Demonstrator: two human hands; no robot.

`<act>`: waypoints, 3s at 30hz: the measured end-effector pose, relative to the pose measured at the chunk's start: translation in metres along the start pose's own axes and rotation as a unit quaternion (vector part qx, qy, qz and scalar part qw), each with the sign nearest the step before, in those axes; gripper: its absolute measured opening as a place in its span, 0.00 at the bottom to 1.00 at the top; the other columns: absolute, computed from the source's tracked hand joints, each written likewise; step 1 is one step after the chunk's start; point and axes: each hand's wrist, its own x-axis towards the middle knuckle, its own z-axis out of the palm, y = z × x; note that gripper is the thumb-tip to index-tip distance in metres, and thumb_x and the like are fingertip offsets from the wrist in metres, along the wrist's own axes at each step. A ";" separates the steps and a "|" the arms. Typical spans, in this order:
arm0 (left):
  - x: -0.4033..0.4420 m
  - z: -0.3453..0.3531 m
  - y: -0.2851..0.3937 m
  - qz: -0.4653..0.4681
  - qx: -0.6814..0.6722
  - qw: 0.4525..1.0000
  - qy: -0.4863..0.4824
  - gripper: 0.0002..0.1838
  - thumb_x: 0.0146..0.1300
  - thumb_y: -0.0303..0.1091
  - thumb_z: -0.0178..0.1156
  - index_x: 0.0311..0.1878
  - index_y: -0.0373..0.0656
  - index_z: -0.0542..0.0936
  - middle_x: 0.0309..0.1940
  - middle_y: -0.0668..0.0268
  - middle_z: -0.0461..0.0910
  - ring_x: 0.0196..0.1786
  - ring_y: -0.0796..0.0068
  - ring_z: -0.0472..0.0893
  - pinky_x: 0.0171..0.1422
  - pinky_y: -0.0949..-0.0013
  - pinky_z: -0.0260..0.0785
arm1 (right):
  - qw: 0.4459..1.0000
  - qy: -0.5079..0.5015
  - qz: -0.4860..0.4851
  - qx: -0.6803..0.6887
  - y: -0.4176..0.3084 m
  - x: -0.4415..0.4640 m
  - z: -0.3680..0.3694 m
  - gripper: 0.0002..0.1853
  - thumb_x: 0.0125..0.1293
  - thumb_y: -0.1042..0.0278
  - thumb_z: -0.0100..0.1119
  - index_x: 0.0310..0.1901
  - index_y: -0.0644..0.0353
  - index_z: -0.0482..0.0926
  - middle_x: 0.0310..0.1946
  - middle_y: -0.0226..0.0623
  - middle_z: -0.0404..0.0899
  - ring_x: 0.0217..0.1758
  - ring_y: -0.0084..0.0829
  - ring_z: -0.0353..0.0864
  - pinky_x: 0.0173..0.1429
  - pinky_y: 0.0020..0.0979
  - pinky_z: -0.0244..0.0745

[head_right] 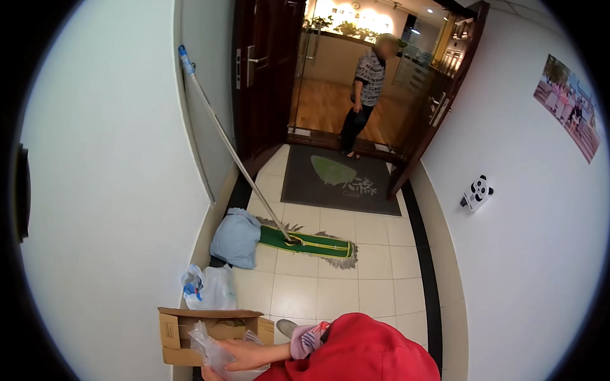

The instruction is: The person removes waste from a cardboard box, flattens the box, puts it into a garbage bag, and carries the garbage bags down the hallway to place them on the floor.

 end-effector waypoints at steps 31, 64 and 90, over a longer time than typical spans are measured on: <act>-0.033 0.031 0.036 -0.008 -0.020 1.000 -0.007 0.22 0.52 0.22 0.51 0.54 0.32 0.64 0.48 0.58 0.69 0.48 0.67 0.70 0.51 0.68 0.64 | 0.997 -0.009 0.080 0.006 -0.005 -0.030 -0.006 0.39 0.54 0.46 0.49 0.57 0.71 0.53 0.50 0.56 0.60 0.53 0.47 0.63 0.56 0.34 0.60; -0.055 0.042 -0.010 -0.017 -0.050 0.993 -0.103 0.17 0.54 0.36 0.55 0.45 0.37 0.71 0.37 0.59 0.75 0.40 0.67 0.74 0.43 0.63 0.69 | 0.995 -0.038 0.046 -0.081 0.012 -0.065 0.001 0.19 0.48 0.62 0.55 0.42 0.58 0.68 0.30 0.48 0.75 0.36 0.45 0.75 0.37 0.39 0.70; -0.057 -0.038 0.000 0.098 -0.293 0.951 -0.009 0.23 0.47 0.17 0.55 0.50 0.37 0.68 0.42 0.62 0.74 0.40 0.71 0.76 0.44 0.69 0.69 | 0.992 0.109 -0.061 -0.029 -0.068 -0.069 0.008 0.13 0.61 0.69 0.47 0.45 0.65 0.72 0.42 0.47 0.72 0.44 0.42 0.73 0.48 0.31 0.68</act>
